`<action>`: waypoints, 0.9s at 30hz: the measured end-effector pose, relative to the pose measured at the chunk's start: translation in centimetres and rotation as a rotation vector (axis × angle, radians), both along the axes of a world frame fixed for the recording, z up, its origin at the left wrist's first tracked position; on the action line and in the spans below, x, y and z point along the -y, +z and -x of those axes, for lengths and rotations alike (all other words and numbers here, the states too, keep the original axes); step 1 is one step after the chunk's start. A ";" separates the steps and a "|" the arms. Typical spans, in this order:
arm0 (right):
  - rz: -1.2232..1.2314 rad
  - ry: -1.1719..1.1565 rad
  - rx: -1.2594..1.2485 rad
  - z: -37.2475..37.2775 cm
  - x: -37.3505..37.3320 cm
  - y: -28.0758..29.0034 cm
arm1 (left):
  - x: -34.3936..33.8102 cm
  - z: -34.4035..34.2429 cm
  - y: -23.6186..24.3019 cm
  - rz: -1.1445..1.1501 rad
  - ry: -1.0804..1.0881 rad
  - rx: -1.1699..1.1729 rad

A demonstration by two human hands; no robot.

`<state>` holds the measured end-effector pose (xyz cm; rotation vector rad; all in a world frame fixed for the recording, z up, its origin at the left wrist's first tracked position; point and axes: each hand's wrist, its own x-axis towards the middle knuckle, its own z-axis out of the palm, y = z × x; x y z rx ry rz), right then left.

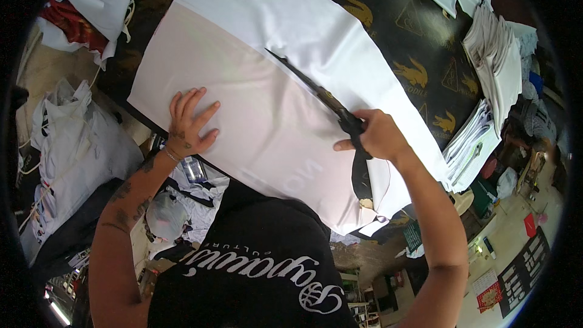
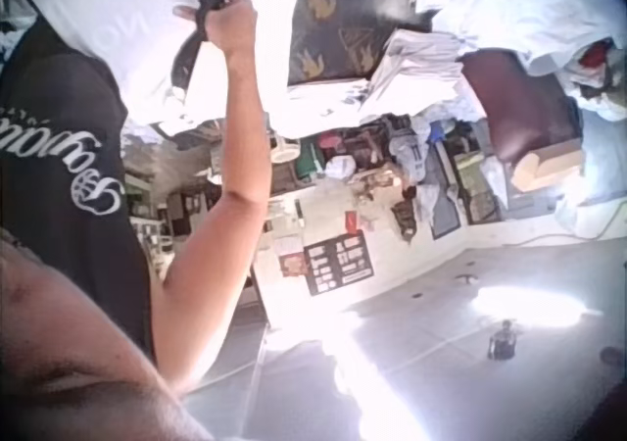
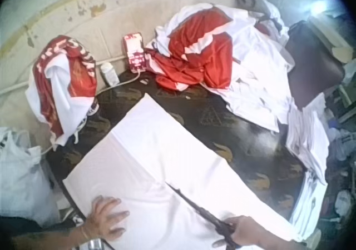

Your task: The person uses shears to cut a large white sheet of fabric on a table, then places a red and white jersey on top to use as a template. They continue cutting the fabric around the jersey outline and fold the cut pieces.

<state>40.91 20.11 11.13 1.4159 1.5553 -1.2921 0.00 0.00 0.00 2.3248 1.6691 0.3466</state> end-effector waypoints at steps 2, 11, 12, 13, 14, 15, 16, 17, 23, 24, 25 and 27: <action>0.011 -0.026 0.025 0.6 -0.3 0.1 | 0.2 0.0 0.2 0.018 0.015 0.005; -0.150 0.050 -0.075 6.1 -2.2 -0.8 | 0.0 0.2 0.4 -0.013 0.048 0.072; -0.158 0.052 -0.080 6.6 -2.2 -0.4 | 0.0 0.2 0.3 -0.028 0.061 0.069; -0.171 0.053 -0.085 7.1 -2.2 -0.1 | -0.1 0.2 0.3 -0.032 0.062 0.073; -0.219 0.058 -0.173 7.9 -1.8 -0.3 | -0.2 0.3 0.4 -0.031 0.065 0.077; -0.206 0.055 -0.159 8.7 -2.0 -0.7 | -0.1 0.3 0.5 -0.025 0.068 0.082; -0.193 0.052 -0.155 9.6 -2.7 -1.4 | -0.1 0.3 0.5 -0.015 0.070 0.084; -0.179 0.044 -0.184 10.4 -3.4 -2.0 | -0.1 0.3 0.6 -0.005 0.070 0.086; -0.196 0.099 -0.136 13.4 -4.9 -0.7 | -0.1 0.5 0.3 -0.026 0.081 0.113; -0.228 0.080 -0.191 14.3 -4.6 -1.3 | -0.1 0.4 0.3 -0.027 0.085 0.119; -0.246 0.066 -0.241 14.9 -4.7 -1.7 | -0.2 0.4 0.2 -0.025 0.088 0.120; -0.162 0.114 -0.199 15.9 -6.5 -2.1 | -0.2 0.4 0.2 -0.033 0.092 0.130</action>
